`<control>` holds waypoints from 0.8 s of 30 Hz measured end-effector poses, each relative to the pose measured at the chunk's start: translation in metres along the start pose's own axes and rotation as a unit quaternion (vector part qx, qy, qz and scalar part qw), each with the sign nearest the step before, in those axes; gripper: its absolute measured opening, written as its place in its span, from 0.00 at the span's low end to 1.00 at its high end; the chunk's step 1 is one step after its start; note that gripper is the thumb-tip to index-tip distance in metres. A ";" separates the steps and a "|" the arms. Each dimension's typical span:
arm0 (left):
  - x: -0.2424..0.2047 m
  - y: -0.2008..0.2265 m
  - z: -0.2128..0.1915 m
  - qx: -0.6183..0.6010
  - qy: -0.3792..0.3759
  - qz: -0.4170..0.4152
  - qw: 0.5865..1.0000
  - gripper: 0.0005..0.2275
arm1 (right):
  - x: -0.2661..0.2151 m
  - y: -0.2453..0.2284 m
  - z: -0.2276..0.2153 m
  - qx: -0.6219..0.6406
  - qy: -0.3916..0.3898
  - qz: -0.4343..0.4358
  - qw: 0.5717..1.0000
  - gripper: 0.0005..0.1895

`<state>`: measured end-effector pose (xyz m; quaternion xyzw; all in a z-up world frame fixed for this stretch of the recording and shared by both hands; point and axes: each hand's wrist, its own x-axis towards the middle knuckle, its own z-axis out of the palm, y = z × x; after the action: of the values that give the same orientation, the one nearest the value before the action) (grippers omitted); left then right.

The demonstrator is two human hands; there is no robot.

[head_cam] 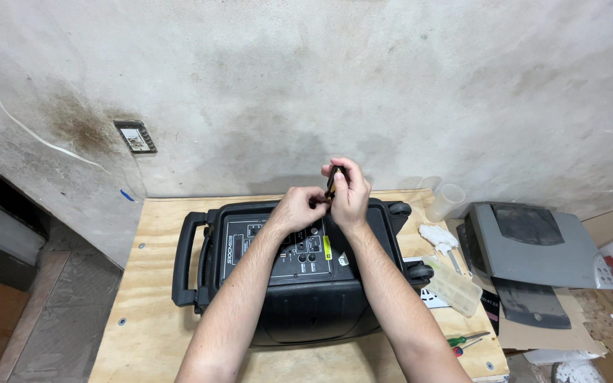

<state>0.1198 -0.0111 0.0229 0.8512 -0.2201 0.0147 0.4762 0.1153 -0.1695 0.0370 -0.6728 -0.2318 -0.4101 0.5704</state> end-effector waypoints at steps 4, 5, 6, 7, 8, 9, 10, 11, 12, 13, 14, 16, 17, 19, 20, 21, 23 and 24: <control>0.003 -0.007 0.002 0.003 -0.002 -0.003 1.000 0.08 | 0.002 0.000 0.003 -0.037 0.017 -0.015 0.999 0.12; 0.004 -0.008 0.003 0.004 -0.003 -0.005 1.000 0.08 | 0.003 0.002 0.004 -0.075 0.038 -0.041 0.996 0.15; 0.005 -0.010 0.003 0.004 -0.003 -0.006 1.000 0.08 | 0.004 0.003 0.003 -0.075 0.038 -0.041 0.996 0.15; 0.006 -0.011 0.003 0.006 -0.002 -0.008 1.000 0.08 | 0.004 0.004 0.004 -0.088 0.041 -0.051 0.994 0.18; 0.006 -0.012 0.002 0.008 -0.001 -0.010 1.000 0.08 | 0.005 0.004 0.004 -0.101 0.044 -0.061 0.992 0.20; 0.007 -0.015 0.003 0.007 0.000 -0.011 1.000 0.08 | 0.004 0.003 0.005 -0.101 0.043 -0.061 0.992 0.20; 0.008 -0.018 0.004 0.009 0.004 -0.010 1.000 0.08 | 0.004 0.001 0.005 -0.114 0.045 -0.070 0.990 0.20; 0.009 -0.020 0.005 0.011 0.008 -0.010 1.000 0.08 | 0.003 -0.001 0.005 -0.126 0.047 -0.079 0.988 0.20; 0.007 -0.018 0.004 0.010 0.007 -0.010 1.000 0.08 | 0.003 -0.004 0.004 -0.127 0.047 -0.079 0.988 0.20; 0.006 -0.015 0.004 0.010 0.007 -0.009 1.000 0.07 | 0.003 -0.007 0.003 -0.125 0.040 -0.078 0.988 0.19; 0.006 -0.013 0.001 0.009 0.008 -0.008 1.000 0.07 | 0.005 -0.011 0.004 -0.122 0.032 -0.078 0.989 0.19; 0.009 -0.018 0.004 0.017 0.007 -0.007 1.000 0.07 | 0.003 -0.010 0.004 -0.086 0.021 -0.063 0.994 0.16; 0.010 -0.020 0.006 0.024 0.004 -0.006 1.000 0.06 | 0.001 -0.009 0.003 -0.051 0.010 -0.047 0.998 0.15; 0.010 -0.018 0.004 0.025 0.003 -0.004 1.000 0.07 | 0.004 -0.013 0.003 -0.069 0.011 -0.056 0.996 0.15; 0.009 -0.018 0.003 0.026 0.003 -0.002 1.000 0.07 | 0.005 -0.015 0.003 -0.087 0.010 -0.066 0.994 0.15; 0.007 -0.014 0.002 0.026 0.004 -0.002 1.000 0.07 | 0.004 -0.007 0.003 -0.087 0.009 -0.066 0.994 0.15; 0.006 -0.004 0.002 0.020 0.001 -0.010 1.000 0.08 | 0.003 0.009 0.003 -0.130 0.039 -0.068 0.988 0.21; 0.006 -0.005 0.002 0.019 0.002 -0.009 1.000 0.08 | 0.001 0.008 0.004 -0.130 0.038 -0.068 0.988 0.21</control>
<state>0.1264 -0.0122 0.0196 0.8623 -0.2111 0.0158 0.4601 0.1236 -0.1680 0.0334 -0.7078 -0.1998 -0.5003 0.4569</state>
